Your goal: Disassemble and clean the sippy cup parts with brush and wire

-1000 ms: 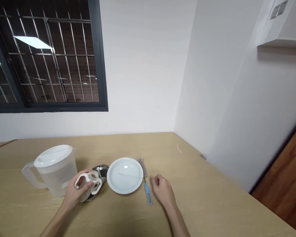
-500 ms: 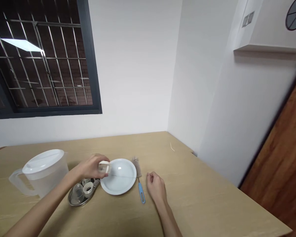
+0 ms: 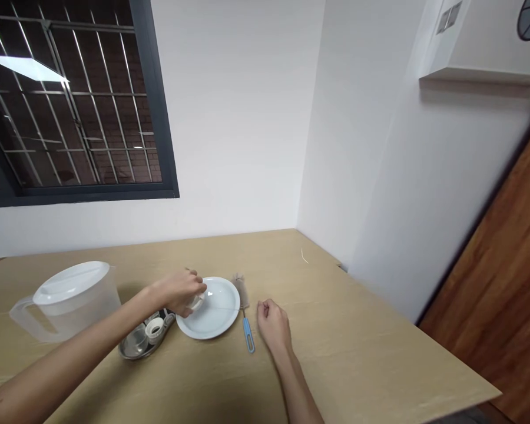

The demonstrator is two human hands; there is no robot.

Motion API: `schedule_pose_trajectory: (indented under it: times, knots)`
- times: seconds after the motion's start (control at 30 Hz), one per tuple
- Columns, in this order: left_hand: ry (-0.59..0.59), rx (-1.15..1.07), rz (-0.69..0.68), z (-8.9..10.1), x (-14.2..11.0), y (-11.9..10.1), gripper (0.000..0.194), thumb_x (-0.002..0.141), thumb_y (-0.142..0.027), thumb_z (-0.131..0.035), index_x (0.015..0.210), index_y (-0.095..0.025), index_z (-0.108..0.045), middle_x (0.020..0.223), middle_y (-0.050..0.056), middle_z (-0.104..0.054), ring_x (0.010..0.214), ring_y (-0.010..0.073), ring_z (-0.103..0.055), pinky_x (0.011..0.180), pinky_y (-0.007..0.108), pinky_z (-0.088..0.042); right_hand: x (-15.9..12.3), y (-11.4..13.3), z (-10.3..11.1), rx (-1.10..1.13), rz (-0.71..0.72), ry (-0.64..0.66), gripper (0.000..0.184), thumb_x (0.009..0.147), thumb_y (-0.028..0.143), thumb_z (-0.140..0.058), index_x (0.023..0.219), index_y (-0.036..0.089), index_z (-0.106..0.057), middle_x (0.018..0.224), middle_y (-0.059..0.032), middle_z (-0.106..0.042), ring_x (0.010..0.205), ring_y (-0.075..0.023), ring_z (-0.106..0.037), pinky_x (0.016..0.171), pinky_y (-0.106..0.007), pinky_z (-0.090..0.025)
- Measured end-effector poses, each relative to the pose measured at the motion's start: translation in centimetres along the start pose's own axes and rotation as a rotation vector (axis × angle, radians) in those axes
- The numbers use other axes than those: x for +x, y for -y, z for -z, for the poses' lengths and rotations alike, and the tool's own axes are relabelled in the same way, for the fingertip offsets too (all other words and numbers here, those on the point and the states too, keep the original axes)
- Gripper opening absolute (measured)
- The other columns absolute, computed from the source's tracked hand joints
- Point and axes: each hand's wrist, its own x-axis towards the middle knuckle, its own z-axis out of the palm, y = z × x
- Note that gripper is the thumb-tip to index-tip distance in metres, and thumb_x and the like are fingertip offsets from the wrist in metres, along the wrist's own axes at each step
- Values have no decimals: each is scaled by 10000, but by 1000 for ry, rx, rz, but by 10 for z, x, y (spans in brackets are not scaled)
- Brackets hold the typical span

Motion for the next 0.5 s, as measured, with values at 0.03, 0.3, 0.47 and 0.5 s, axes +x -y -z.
schedule_pose_trajectory:
  times: [0.03, 0.3, 0.47, 0.5]
  knots:
    - [-10, -11, 6, -2, 0, 0, 332, 546, -292, -779, 848, -182, -693, 839, 127, -726, 820, 333, -672, 705, 375, -491, 0, 0, 0, 1, -3, 0, 366, 890, 453, -374, 618, 239, -489, 570, -27, -588, 555, -181, -539, 565, -275, -347]
    - [-161, -233, 109, -20, -21, 3, 410, 620, -369, -767, 996, -219, -711, 952, 82, -745, 906, 289, -687, 794, 349, -519, 0, 0, 0, 19, -7, 6, 374, 887, 451, -386, 619, 226, -519, 557, -20, -579, 540, -173, -530, 550, -269, -340]
    - [-664, -775, 484, -42, -63, -13, 421, 719, -443, -743, 1070, -216, -691, 1100, 76, -729, 985, 259, -682, 865, 329, -535, 0, 0, 0, 25, 1, 6, 371, 892, 446, -394, 623, 227, -527, 553, -16, -575, 549, -175, -528, 553, -267, -340]
    - [-764, -908, 562, -48, -73, -17, 440, 683, -436, -780, 1048, -207, -695, 1076, 78, -736, 953, 263, -688, 845, 332, -543, 0, 0, 0, 26, 2, 7, 374, 893, 451, -395, 623, 228, -525, 552, -13, -572, 548, -174, -527, 553, -266, -341]
